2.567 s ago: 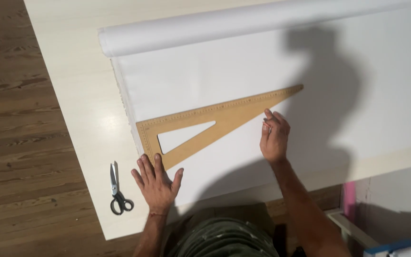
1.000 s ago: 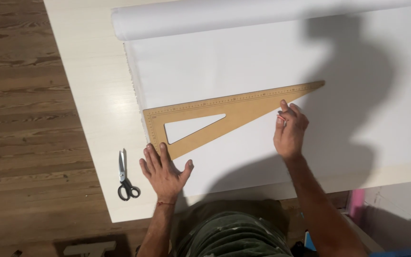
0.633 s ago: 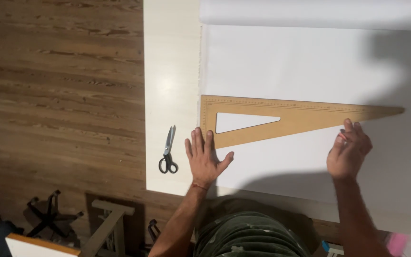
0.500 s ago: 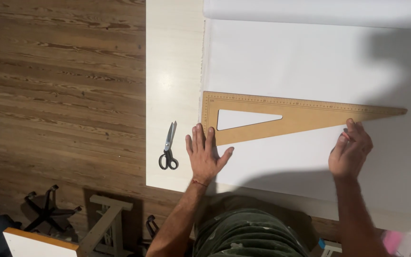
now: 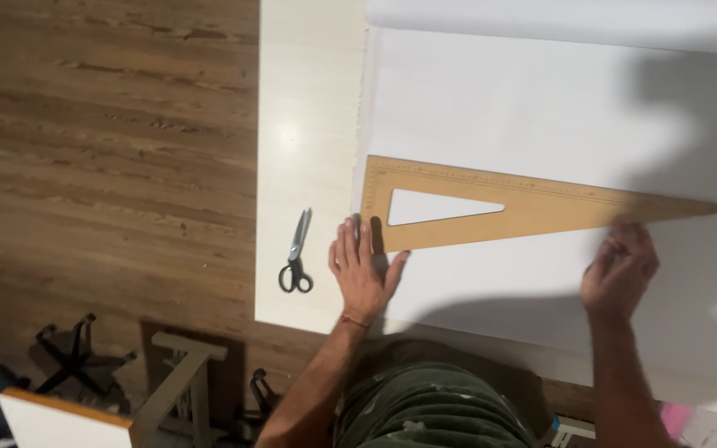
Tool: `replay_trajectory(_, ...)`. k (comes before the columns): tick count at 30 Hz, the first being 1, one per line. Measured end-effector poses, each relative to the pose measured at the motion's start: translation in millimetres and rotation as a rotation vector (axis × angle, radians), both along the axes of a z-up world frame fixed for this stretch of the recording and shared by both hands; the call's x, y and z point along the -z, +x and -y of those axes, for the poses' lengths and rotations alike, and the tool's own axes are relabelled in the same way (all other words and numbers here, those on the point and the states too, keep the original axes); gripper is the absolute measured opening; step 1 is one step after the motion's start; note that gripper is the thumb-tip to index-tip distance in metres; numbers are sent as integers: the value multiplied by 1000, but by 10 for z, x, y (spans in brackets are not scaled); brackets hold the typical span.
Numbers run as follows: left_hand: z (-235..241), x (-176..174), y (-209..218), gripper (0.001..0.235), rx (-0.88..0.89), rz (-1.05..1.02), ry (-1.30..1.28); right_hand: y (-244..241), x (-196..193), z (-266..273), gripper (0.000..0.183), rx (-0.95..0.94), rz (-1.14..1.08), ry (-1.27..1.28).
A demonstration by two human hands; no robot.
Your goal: Measuring and cutting a piece of white material from a roll using a triangle ruler and scissors
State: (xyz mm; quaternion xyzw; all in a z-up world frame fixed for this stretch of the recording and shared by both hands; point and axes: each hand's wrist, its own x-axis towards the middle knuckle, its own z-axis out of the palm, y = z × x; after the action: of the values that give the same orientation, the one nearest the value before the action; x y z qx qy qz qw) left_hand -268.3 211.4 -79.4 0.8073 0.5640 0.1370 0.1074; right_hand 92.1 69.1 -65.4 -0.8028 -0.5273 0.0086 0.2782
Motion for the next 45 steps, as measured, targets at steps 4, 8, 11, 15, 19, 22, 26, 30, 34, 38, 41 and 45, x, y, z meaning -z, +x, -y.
replay_trajectory(4, 226, -217, -82, 102, -180, 164, -58, 7, -148, -177, 38, -40, -125, -61)
replay_trajectory(8, 353, -52, -334, 97, -64, 20, -132, -32, 66, -2, 30, -34, -79, 16)
replay_trajectory(11, 394, -23, -386, 103, -22, -52, -162, 12, 114, 104, 27, -13, -114, 29)
replay_trajectory(15, 306, 26, -413, 105, -5, -98, -134, 64, 186, 115, 27, -3, -205, 52)
replay_trajectory(19, 260, -9, -470, 105, -2, -82, -147, -25, 205, 225, 38, -4, -139, -15)
replay_trajectory(22, 206, 7, -508, 104, 3, -78, -106, -39, 276, 220, 20, 19, -155, 17)
replay_trajectory(26, 220, -2, -523, 106, 12, -105, -102, -34, 101, 37, 19, -41, 40, 5)
replay_trajectory(30, 193, -7, -498, 106, 20, -109, -122, -67, 52, -51, 31, -1, 19, -37)
replay_trajectory(34, 217, -34, -437, 95, 72, -145, -139, -187, -19, -96, 30, -42, -8, 26)
replay_trajectory(38, 295, -69, -352, 81, 93, -72, -82, -172, -44, -159, 29, -45, 80, -7)
replay_trajectory(41, 256, -25, -356, 85, 99, -76, -82, -166, -28, -198, 24, -62, 122, -5)
replay_trajectory(45, 236, -69, -319, 84, 60, -59, -62, -135, -33, -206, 34, -75, 122, -18)
